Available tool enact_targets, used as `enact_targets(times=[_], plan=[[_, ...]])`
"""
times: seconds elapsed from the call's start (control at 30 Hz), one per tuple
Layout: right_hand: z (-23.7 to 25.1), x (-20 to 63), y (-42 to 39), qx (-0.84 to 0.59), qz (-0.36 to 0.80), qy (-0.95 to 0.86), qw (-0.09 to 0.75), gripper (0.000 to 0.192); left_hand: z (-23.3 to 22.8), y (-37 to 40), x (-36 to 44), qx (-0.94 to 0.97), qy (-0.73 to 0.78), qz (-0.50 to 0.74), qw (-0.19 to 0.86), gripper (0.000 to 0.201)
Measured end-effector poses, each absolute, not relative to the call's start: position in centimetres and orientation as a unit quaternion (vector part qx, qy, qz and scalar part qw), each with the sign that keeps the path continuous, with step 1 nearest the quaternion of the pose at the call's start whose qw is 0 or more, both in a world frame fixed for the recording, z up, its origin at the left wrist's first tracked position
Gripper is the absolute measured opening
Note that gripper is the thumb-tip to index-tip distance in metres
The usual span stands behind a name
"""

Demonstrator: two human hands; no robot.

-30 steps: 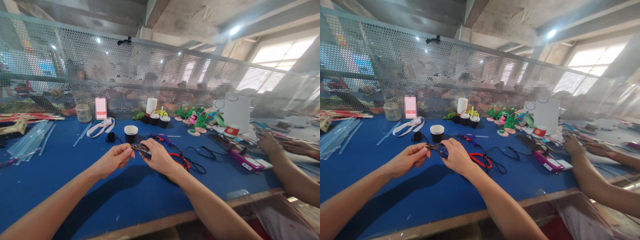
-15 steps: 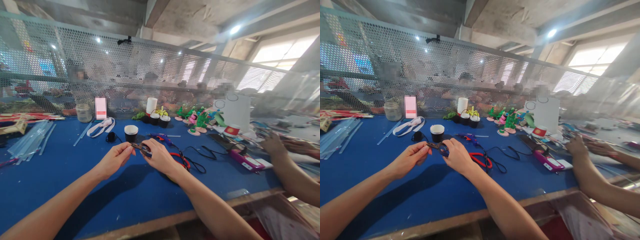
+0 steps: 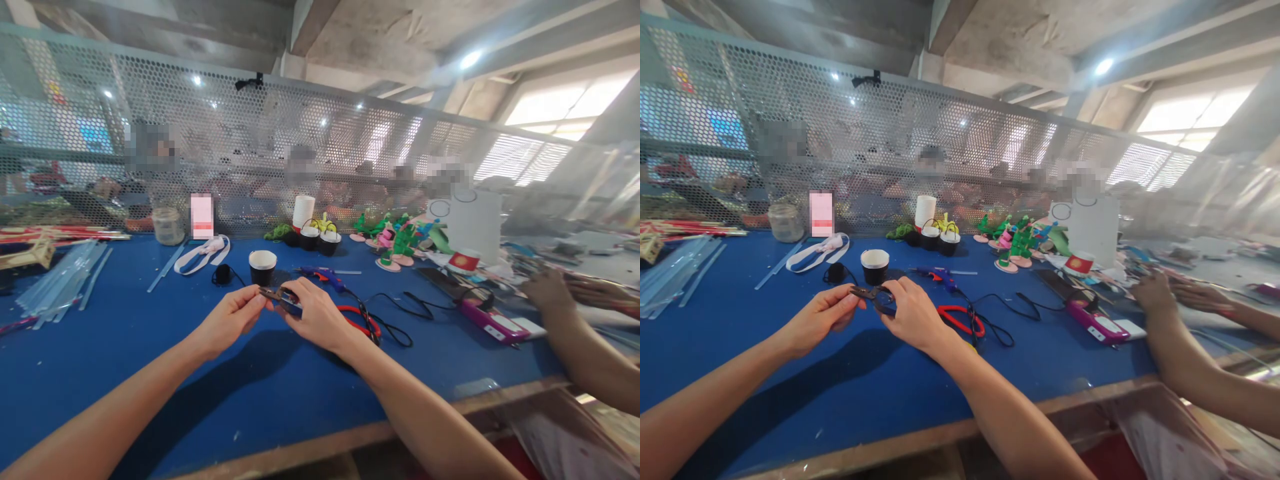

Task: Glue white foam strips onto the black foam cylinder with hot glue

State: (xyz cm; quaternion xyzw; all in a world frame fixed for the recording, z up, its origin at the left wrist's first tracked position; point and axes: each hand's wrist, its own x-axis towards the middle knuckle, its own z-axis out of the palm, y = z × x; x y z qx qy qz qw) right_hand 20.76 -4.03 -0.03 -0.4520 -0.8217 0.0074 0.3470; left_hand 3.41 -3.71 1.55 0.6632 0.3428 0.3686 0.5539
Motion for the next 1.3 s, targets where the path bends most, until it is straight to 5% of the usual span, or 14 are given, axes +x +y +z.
enact_targets(times=[0.23,1.3], plan=[[0.08,20.86,-4.10,-0.423,0.012,-0.834,0.353,0.027,2.02,-3.55,2.72,0.603,0.284,0.303,0.681,0.026],[-0.01,20.70,-4.12,-0.435,0.032,-0.819,0.374,0.019,2.09,-3.68,2.69,0.597,0.273,0.308,0.689,0.027]])
